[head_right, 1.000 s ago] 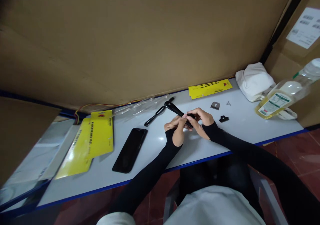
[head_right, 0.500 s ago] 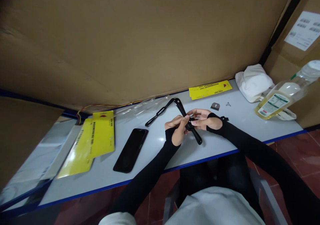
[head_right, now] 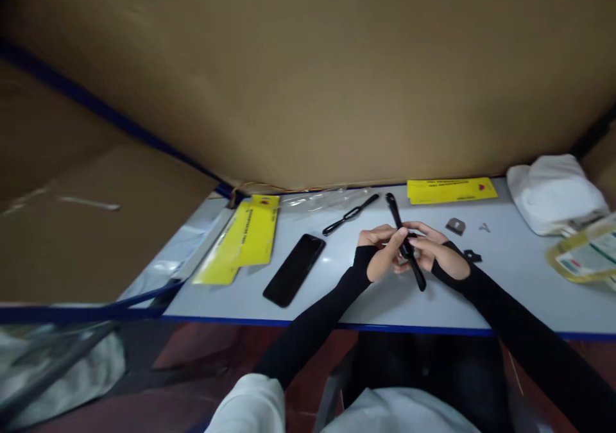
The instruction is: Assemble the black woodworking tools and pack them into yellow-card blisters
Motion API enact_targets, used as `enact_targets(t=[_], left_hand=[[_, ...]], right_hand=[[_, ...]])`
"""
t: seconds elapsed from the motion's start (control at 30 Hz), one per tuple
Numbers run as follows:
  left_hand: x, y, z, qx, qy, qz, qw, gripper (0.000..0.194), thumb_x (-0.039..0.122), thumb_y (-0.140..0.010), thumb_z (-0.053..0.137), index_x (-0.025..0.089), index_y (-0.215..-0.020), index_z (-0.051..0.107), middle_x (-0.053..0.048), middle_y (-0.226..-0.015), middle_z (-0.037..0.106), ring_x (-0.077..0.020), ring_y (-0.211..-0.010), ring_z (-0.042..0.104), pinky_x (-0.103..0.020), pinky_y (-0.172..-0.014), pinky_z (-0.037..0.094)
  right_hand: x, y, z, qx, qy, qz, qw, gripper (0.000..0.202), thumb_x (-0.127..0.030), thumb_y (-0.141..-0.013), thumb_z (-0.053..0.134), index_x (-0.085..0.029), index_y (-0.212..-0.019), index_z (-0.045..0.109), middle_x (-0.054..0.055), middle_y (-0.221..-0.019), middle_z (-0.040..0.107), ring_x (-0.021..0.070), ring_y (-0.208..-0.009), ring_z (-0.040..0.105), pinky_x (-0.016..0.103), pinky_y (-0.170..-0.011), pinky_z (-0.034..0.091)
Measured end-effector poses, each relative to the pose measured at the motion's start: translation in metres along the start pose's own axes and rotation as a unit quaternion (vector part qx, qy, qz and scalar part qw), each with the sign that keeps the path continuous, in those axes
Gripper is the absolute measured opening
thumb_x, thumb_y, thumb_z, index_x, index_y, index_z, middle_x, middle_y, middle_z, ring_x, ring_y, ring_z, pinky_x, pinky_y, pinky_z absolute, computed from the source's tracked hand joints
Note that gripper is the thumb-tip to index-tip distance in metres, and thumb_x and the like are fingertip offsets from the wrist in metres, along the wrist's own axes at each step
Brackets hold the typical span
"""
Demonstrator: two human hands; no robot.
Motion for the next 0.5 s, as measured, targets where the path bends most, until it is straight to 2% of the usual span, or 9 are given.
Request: enact_targets(t=[0.07,0.1,0.17,0.27,0.33,0.4,0.43,0.5], left_hand=[[0.008,-0.016,-0.02,0.007,-0.052,0.014,0.999,0.061,0.069,-0.097,0.058,0.018,-0.072,0.079,-0.007,-0.07,0.068,-0.0171,-0.058,0.064,-0.029,-0.053,0.053],[0.011,-0.026,-0.036,0.038,-0.088,0.027,0.995,0.062,0.069,-0.098,0.057,0.018,-0.07,0.078,-0.008,-0.07,0.068,-0.0197,-0.065,0.067,-0.031,-0.059,0.055],[0.012,-0.045,-0.08,0.137,-0.165,0.049,0.975,0.052,0.063,-0.096,0.062,0.021,-0.07,0.076,-0.01,-0.076,0.071,-0.026,-0.085,0.071,-0.036,-0.075,0.058],[0.001,-0.067,-0.147,0.226,-0.258,0.045,0.938,0.022,0.041,-0.078,0.086,0.023,-0.073,0.075,-0.012,-0.089,0.072,-0.0372,-0.114,0.064,-0.047,-0.093,0.053],[-0.009,-0.074,-0.178,0.251,-0.282,0.022,0.926,0.021,0.026,-0.068,0.092,0.02,-0.066,0.072,-0.016,-0.087,0.07,-0.0452,-0.124,0.056,-0.06,-0.104,0.043],[-0.015,-0.076,-0.192,0.274,-0.298,0.003,0.914,0.022,0.019,-0.068,0.089,0.019,-0.06,0.069,-0.018,-0.084,0.068,-0.0499,-0.128,0.049,-0.071,-0.11,0.03],[-0.016,-0.075,-0.193,0.286,-0.295,0.011,0.912,0.021,0.019,-0.07,0.087,0.019,-0.06,0.069,-0.019,-0.084,0.069,-0.0508,-0.13,0.046,-0.074,-0.112,0.023],[-0.013,-0.071,-0.183,0.284,-0.248,0.067,0.924,0.013,0.02,-0.074,0.084,0.021,-0.066,0.074,-0.02,-0.095,0.072,-0.051,-0.137,0.038,-0.076,-0.114,0.015]], right_hand=[[-0.002,-0.001,-0.003,0.024,-0.006,0.02,0.999,0.033,-0.029,-0.093,0.069,-0.024,-0.125,0.062,0.006,-0.095,0.068,0.0216,-0.079,0.069,0.032,-0.056,0.063],[-0.004,-0.002,-0.004,0.035,-0.008,0.033,0.999,0.03,-0.03,-0.092,0.067,-0.023,-0.121,0.065,0.007,-0.093,0.066,0.0204,-0.075,0.066,0.026,-0.045,0.056],[-0.009,-0.003,-0.002,0.061,-0.003,0.059,0.996,0.026,-0.031,-0.088,0.067,-0.02,-0.112,0.068,0.008,-0.091,0.063,0.0182,-0.068,0.06,0.019,-0.031,0.04],[-0.017,-0.003,0.01,0.092,0.008,0.084,0.992,0.021,-0.031,-0.081,0.071,-0.02,-0.099,0.07,0.006,-0.085,0.056,0.0166,-0.063,0.053,0.017,-0.025,0.03],[-0.019,-0.002,0.019,0.104,0.013,0.088,0.991,0.022,-0.033,-0.078,0.074,-0.02,-0.095,0.071,0.005,-0.083,0.053,0.0157,-0.061,0.05,0.017,-0.024,0.029],[-0.02,-0.002,0.026,0.108,0.025,0.092,0.99,0.024,-0.037,-0.078,0.076,-0.02,-0.094,0.071,0.004,-0.081,0.052,0.0137,-0.057,0.045,0.017,-0.024,0.027],[-0.02,-0.002,0.028,0.108,0.033,0.091,0.989,0.025,-0.04,-0.079,0.077,-0.02,-0.093,0.071,0.003,-0.079,0.05,0.0127,-0.055,0.042,0.018,-0.024,0.026],[-0.024,-0.003,0.028,0.112,0.047,0.076,0.99,0.03,-0.049,-0.083,0.077,-0.021,-0.091,0.07,0.002,-0.075,0.048,0.0116,-0.051,0.037,0.019,-0.024,0.022]])
Point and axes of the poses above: each hand's wrist, its own y-axis away from the middle knuckle, its own z-axis out of the palm, x = y × z, the point moved 1 cm from there along -y, towards the middle knuckle
